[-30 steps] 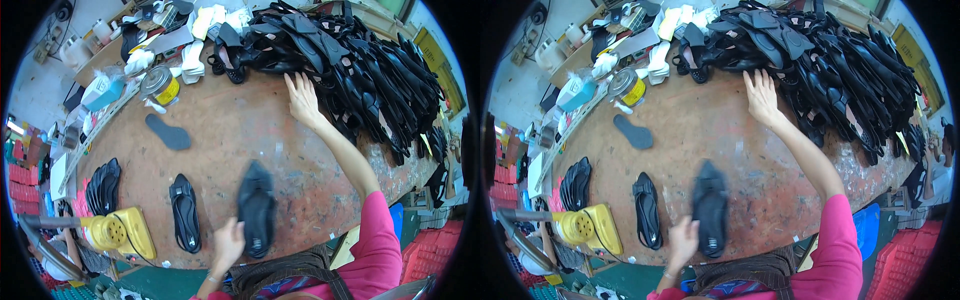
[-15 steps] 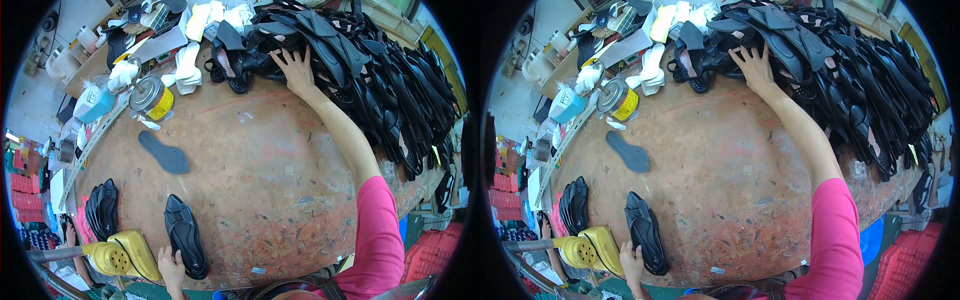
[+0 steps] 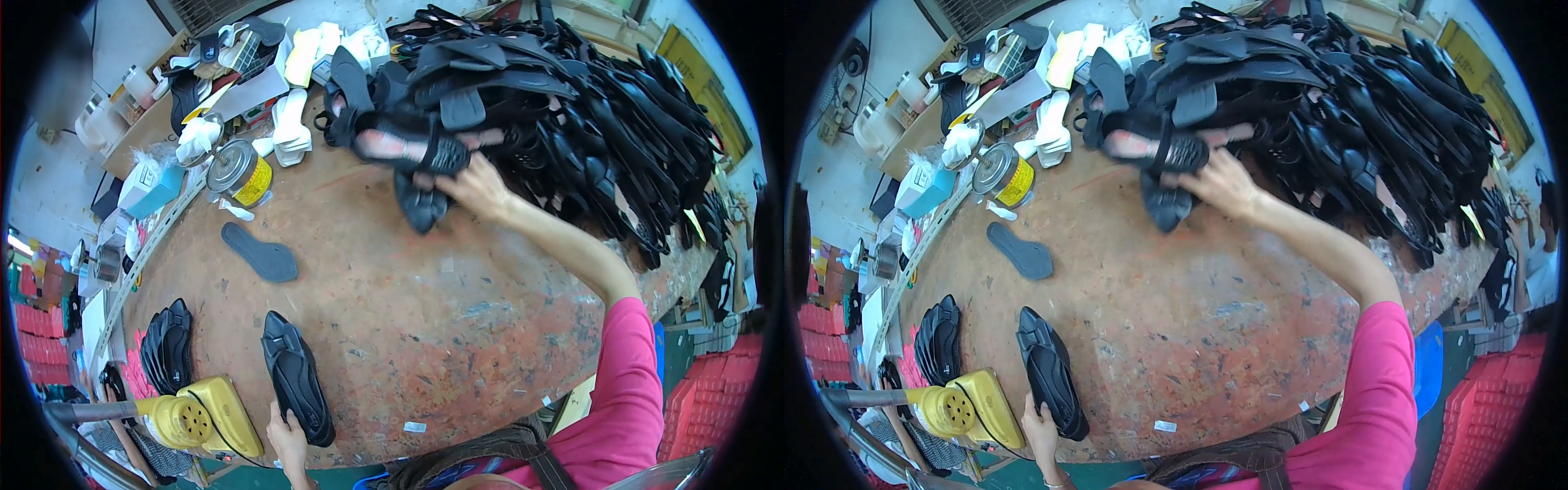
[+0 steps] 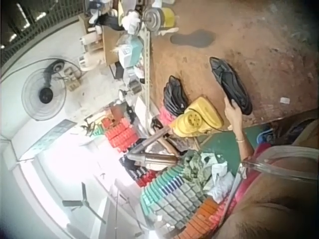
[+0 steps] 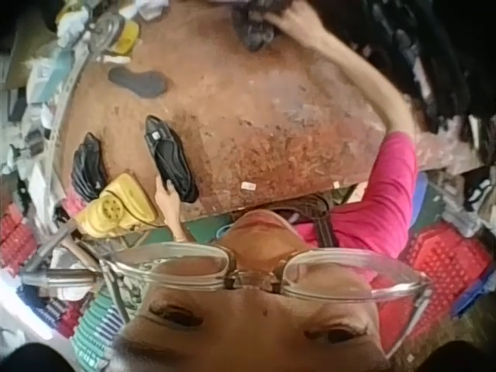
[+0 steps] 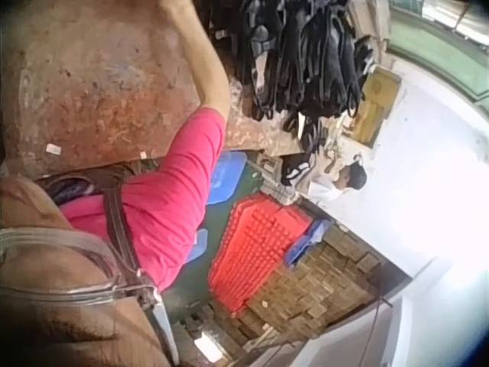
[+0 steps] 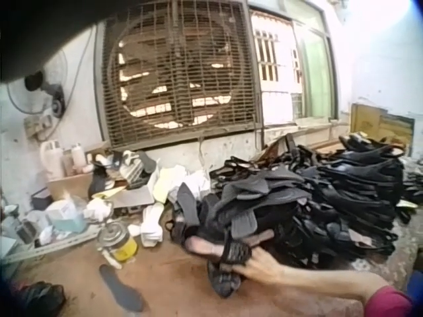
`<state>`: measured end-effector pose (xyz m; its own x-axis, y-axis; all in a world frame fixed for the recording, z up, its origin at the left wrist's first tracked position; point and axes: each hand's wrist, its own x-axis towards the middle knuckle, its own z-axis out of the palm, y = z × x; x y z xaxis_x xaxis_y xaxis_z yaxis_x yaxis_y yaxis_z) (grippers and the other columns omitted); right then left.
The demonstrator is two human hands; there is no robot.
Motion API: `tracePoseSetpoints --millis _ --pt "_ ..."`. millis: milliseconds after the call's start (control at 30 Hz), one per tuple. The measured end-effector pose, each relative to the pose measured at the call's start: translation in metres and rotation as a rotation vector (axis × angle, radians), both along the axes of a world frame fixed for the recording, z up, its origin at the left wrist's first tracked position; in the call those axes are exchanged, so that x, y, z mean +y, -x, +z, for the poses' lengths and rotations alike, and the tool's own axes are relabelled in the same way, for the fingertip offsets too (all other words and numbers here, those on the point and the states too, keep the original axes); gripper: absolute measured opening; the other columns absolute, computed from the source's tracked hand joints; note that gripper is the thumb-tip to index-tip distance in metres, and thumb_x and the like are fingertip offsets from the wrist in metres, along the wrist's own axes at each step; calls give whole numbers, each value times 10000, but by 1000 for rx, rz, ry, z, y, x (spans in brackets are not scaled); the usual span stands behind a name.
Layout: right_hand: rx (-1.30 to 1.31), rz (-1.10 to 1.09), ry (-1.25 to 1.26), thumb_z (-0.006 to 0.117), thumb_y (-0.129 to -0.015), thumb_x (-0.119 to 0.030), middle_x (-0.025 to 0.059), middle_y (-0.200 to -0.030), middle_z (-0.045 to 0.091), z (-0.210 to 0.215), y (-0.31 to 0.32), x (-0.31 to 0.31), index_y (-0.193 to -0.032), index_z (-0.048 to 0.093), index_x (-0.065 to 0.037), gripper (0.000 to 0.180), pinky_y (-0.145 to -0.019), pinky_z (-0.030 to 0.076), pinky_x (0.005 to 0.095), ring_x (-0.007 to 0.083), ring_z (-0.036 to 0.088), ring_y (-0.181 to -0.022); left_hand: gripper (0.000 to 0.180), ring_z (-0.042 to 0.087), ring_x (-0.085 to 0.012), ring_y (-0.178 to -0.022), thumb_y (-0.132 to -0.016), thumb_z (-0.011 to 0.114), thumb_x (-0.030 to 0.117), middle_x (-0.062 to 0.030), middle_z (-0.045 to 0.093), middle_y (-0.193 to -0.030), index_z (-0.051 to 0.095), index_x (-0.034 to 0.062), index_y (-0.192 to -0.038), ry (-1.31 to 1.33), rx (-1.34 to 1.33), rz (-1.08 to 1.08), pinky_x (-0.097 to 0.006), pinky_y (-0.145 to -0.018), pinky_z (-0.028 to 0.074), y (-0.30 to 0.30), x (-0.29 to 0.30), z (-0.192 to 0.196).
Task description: Inserting insoles into shoes and organizing them on a workshop bench.
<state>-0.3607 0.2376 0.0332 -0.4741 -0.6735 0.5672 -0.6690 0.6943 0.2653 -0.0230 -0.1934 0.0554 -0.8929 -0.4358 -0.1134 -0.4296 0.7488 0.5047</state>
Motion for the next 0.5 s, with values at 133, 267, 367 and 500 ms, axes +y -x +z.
tracePoseSetpoints --millis 133,267,367,500 --pt "-218 214 83 569 -795 -133 125 -1297 537 -4 -117 -40 -1227 614 -209 440 -972 457 472 318 515 -1216 345 638 -467 -864 -884 548 1 -293 663 -961 619 22 -1221 141 152 -17 -483 -770 485 -9 -17 -16" --pt "-401 216 -10 597 -778 -127 215 -1280 523 -6 -226 -77 -1266 579 -150 489 -1080 376 537 415 455 -1291 342 646 -449 -856 -894 564 37 -267 677 -957 653 96 -1219 389 70 160 -500 -749 479 -16 -24 -1" --pt "-780 246 -160 670 -764 -192 226 -1416 457 26 -278 -77 -1312 551 -64 575 -1150 263 549 451 382 -1358 326 648 -440 -854 -907 580 82 -264 679 -930 643 75 -1227 492 44 207 -508 -749 480 -24 -53 -9" --pt "-1267 457 480 703 -813 -186 134 -841 709 108 -220 -62 -911 732 -83 145 -683 556 405 278 702 -753 365 574 -419 -1127 -962 556 143 -252 619 -1211 563 -35 -1280 569 300 200 -455 -979 434 -37 -47 -2"
